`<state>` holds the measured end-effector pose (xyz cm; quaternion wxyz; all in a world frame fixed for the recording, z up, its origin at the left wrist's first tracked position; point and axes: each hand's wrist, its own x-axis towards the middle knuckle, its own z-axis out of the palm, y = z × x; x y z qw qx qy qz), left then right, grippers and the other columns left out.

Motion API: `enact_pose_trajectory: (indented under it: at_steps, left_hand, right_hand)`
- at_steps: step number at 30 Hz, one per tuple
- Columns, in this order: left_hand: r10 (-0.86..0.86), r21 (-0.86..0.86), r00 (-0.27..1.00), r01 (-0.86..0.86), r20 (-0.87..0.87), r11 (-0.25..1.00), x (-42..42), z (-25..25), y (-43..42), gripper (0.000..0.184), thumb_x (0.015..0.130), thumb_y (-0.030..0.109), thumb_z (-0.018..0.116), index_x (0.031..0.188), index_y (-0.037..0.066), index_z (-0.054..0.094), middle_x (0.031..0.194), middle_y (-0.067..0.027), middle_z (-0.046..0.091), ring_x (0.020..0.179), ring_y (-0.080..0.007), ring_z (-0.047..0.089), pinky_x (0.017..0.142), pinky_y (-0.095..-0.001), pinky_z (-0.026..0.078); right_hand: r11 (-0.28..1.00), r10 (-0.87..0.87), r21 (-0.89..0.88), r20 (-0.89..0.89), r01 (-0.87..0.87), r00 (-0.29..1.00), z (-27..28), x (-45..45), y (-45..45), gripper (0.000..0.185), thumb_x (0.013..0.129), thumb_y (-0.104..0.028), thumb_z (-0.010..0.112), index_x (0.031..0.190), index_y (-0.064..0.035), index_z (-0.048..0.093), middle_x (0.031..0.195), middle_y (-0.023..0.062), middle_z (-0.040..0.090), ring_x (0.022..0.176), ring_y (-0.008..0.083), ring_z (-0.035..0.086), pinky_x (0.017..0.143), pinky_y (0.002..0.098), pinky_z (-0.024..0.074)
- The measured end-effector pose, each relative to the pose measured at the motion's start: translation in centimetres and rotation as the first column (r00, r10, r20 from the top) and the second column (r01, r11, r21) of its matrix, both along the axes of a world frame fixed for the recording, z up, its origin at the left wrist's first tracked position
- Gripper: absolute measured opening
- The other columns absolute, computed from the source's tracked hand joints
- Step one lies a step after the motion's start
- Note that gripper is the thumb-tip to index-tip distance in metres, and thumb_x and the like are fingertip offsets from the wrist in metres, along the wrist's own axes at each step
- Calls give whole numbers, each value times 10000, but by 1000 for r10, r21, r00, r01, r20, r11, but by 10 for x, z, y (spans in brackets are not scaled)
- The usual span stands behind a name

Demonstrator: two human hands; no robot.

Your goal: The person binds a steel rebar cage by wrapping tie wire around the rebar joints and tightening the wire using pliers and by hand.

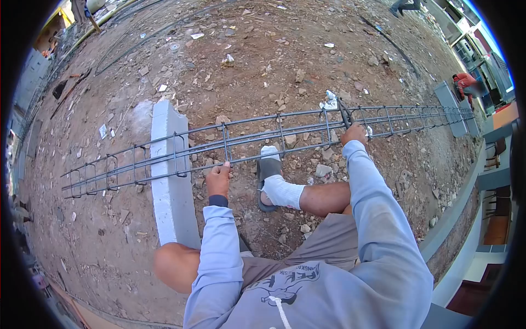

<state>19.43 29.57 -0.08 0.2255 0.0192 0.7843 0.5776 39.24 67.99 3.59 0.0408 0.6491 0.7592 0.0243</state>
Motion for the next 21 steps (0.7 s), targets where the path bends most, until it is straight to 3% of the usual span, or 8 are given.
enact_pose_trajectory:
  at_steps: [3, 5, 6, 8, 10, 12, 17, 21]
  left_hand:
    - [-20, -280, 990, -21, -141, 960, 2, 9, 4, 349, 821, 328, 635, 664, 16, 618, 565, -50, 587, 523, -113, 516, 514, -292, 402]
    - [99, -154, 993, -108, -66, 982, 9, 5, 8, 351, 825, 337, 627, 666, 25, 616, 560, -58, 586, 529, -125, 525, 523, -310, 409]
    - [146, -119, 988, -150, -44, 981, 11, -4, 10, 335, 830, 327, 624, 676, 29, 617, 565, -53, 584, 532, -121, 520, 522, -305, 406]
    - [248, 13, 968, -249, 25, 969, 19, -15, 13, 296, 843, 299, 615, 700, 39, 618, 579, -40, 578, 535, -108, 505, 519, -287, 395]
    - [324, 199, 937, -344, 127, 918, 28, -19, 16, 251, 857, 264, 604, 728, 50, 617, 595, -25, 569, 537, -92, 486, 513, -262, 380]
    - [294, 211, 919, -353, 263, 912, 34, -4, 12, 210, 866, 231, 594, 749, 57, 612, 608, -15, 561, 538, -75, 465, 511, -237, 361]
    - [236, 216, 921, -311, 310, 926, 33, 21, 4, 173, 864, 190, 593, 753, 57, 588, 617, -22, 573, 518, -60, 455, 486, -215, 348]
    - [179, 210, 953, -232, 243, 950, 31, 7, -2, 161, 841, 231, 595, 826, 72, 614, 639, 21, 548, 510, -46, 441, 416, -208, 309]
  right_hand:
    - [997, -49, -56, -55, 46, 997, 21, -9, 8, 383, 757, -262, 586, 1047, -13, 592, 1065, 170, 616, 988, 323, 602, 828, 432, 486]
    - [942, 300, -102, -170, -319, 939, -17, 4, 49, 183, 727, -137, 542, 787, -2, 649, 806, 169, 658, 778, 276, 657, 666, 382, 514]
    - [961, 151, -141, -450, -237, 880, -24, -3, 39, 144, 721, -99, 531, 761, -1, 629, 738, 140, 637, 691, 243, 634, 610, 346, 496]
    - [867, -253, -404, -862, -293, 440, 37, -18, -50, 49, 708, -19, 524, 726, -4, 567, 614, 63, 565, 514, 144, 536, 506, 256, 431]
    - [722, -367, -406, -911, -560, 188, 73, -23, -131, 140, 760, -83, 559, 864, 11, 560, 652, 71, 593, 564, 162, 580, 554, 271, 471]
    - [506, -475, -535, -828, -676, 299, 83, -21, -191, 100, 756, -71, 572, 811, 13, 570, 655, 81, 606, 561, 146, 592, 513, 275, 467]
    - [245, -100, -606, -792, -757, 602, 32, -30, -262, 423, 688, -94, 598, 1088, 28, 536, 666, 133, 613, 588, 232, 620, 555, 352, 482]
    - [429, 476, -327, -710, -842, 519, 18, -37, -281, 587, 675, -121, 540, 1248, -28, 454, 750, 230, 622, 718, 375, 617, 677, 454, 481]
